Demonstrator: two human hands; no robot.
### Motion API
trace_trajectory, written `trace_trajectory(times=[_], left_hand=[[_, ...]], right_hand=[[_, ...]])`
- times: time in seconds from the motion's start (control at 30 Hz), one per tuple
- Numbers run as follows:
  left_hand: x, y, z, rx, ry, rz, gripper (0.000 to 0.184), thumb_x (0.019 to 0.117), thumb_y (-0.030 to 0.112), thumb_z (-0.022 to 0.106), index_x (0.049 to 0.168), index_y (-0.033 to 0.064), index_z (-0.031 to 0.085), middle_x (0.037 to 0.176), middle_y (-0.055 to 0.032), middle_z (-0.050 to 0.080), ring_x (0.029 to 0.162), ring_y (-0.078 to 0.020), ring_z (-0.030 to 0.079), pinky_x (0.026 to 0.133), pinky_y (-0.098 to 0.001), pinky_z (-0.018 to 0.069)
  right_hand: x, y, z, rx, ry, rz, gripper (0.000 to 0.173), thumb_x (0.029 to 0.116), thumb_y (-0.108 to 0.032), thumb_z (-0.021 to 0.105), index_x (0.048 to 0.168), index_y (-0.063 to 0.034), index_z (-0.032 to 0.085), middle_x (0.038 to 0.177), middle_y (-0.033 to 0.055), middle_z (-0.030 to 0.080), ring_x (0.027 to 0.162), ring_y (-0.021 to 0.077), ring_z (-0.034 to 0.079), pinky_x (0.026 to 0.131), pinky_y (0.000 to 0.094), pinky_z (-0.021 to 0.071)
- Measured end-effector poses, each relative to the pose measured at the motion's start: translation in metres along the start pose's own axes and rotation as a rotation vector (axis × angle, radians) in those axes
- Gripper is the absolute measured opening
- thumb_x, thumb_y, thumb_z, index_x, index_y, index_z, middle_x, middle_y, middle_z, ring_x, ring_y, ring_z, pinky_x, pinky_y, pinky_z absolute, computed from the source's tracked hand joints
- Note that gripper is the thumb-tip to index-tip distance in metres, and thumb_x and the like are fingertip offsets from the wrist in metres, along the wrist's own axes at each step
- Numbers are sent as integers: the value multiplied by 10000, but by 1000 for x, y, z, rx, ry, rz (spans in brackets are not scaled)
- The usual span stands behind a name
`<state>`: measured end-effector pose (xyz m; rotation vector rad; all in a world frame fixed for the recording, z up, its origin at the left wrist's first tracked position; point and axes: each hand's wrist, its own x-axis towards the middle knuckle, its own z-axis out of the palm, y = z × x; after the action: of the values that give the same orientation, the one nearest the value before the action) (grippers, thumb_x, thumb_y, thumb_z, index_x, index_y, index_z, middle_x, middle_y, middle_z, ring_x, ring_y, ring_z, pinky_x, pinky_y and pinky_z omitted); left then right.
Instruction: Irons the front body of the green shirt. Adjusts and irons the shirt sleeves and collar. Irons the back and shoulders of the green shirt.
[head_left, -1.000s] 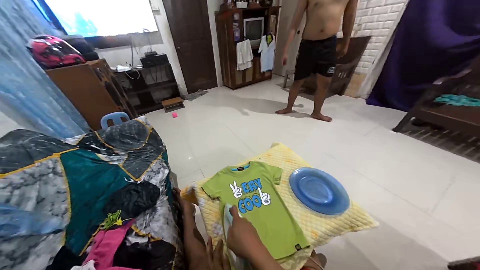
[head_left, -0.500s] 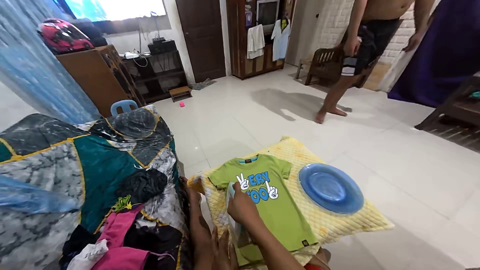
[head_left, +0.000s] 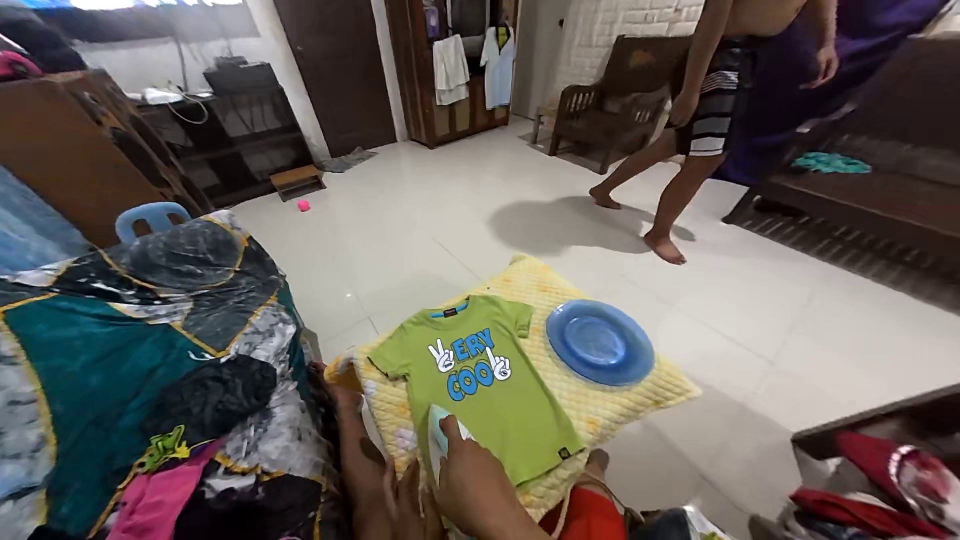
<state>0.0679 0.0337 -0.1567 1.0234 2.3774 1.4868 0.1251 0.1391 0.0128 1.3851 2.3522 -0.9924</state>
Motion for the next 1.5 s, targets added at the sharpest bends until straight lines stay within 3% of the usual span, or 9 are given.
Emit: trace_trajectory(times=[0.2, 0.43, 0.6, 0.7, 0.83, 1.0, 1.1, 1.2, 1.5], left_hand=[[3, -5, -4, 68, -5, 80, 411, 967, 149, 527, 1310, -51, 633, 1589, -331, 316, 1420, -458, 429, 1117, -522, 449], [0, 8, -11, 70, -25, -13, 415, 997, 204, 555, 1375, 43, 613, 1646, -240, 277, 1427, -363, 462, 1069, -494, 500], [-1, -1, -5, 56, 0, 16, 413, 1002, 185, 539, 1371, 13, 607, 1623, -267, 308, 1421, -400, 461, 1086, -512, 484], [-2, 3, -5, 238, -13, 5, 404, 1009, 228, 512, 1357, 59, 630, 1618, -258, 330, 1331, -432, 545, 987, -583, 525], [19, 27, -8, 513, 19, 157, 453, 955, 308, 563, 1372, 147, 640, 1550, -244, 447, 1407, -486, 439, 1034, -716, 375], [99, 82, 9, 438, -233, 257, 390, 995, 208, 566, 1373, 155, 644, 1461, -125, 581, 1380, -365, 521, 1086, -647, 420], [146, 83, 50, 530, -420, 205, 454, 1031, 276, 514, 1476, 194, 550, 1579, -116, 461, 1471, -378, 403, 1134, -654, 353], [163, 52, 86, 661, -439, 163, 597, 1060, 516, 398, 1599, 262, 375, 1703, -117, 226, 1558, -444, 172, 1190, -736, 117], [156, 39, 88, 655, -359, 209, 661, 1026, 627, 273, 1594, 306, 380, 1711, -40, 227, 1575, -389, 152, 1215, -710, 68]], right_hand=[[40, -20, -12, 15, 94, -6, 709, 929, -191, 618, 1570, -210, 315, 1003, 157, 723, 917, 372, 733, 747, 578, 597], [100, -46, -35, 32, 181, -30, 868, 816, -118, 690, 1574, -187, 272, 1026, 159, 720, 942, 362, 731, 753, 570, 593], [62, -23, -24, 16, 132, -23, 736, 914, -150, 610, 1573, -202, 287, 1010, 155, 719, 936, 362, 731, 757, 567, 595], [27, -4, -17, 6, 61, -2, 652, 987, -232, 559, 1583, -212, 295, 1041, 158, 717, 952, 368, 728, 786, 569, 594], [7, 27, -26, 85, 59, 7, 611, 1010, -281, 565, 1570, -230, 327, 1014, 153, 724, 915, 361, 732, 787, 580, 593], [27, 40, -48, 83, 214, 112, 612, 1012, -260, 564, 1573, -216, 325, 1029, 158, 728, 928, 362, 735, 793, 576, 596], [53, 43, -60, 80, 292, 185, 636, 995, -258, 573, 1574, -212, 313, 1037, 154, 731, 929, 355, 739, 795, 573, 596], [78, 42, -74, 98, 313, 213, 659, 984, -254, 586, 1577, -217, 300, 1073, 160, 729, 968, 361, 736, 817, 584, 592], [159, 34, -128, 97, 429, 235, 795, 881, -192, 647, 1582, -151, 275, 1107, 186, 714, 1000, 370, 724, 813, 584, 590]])
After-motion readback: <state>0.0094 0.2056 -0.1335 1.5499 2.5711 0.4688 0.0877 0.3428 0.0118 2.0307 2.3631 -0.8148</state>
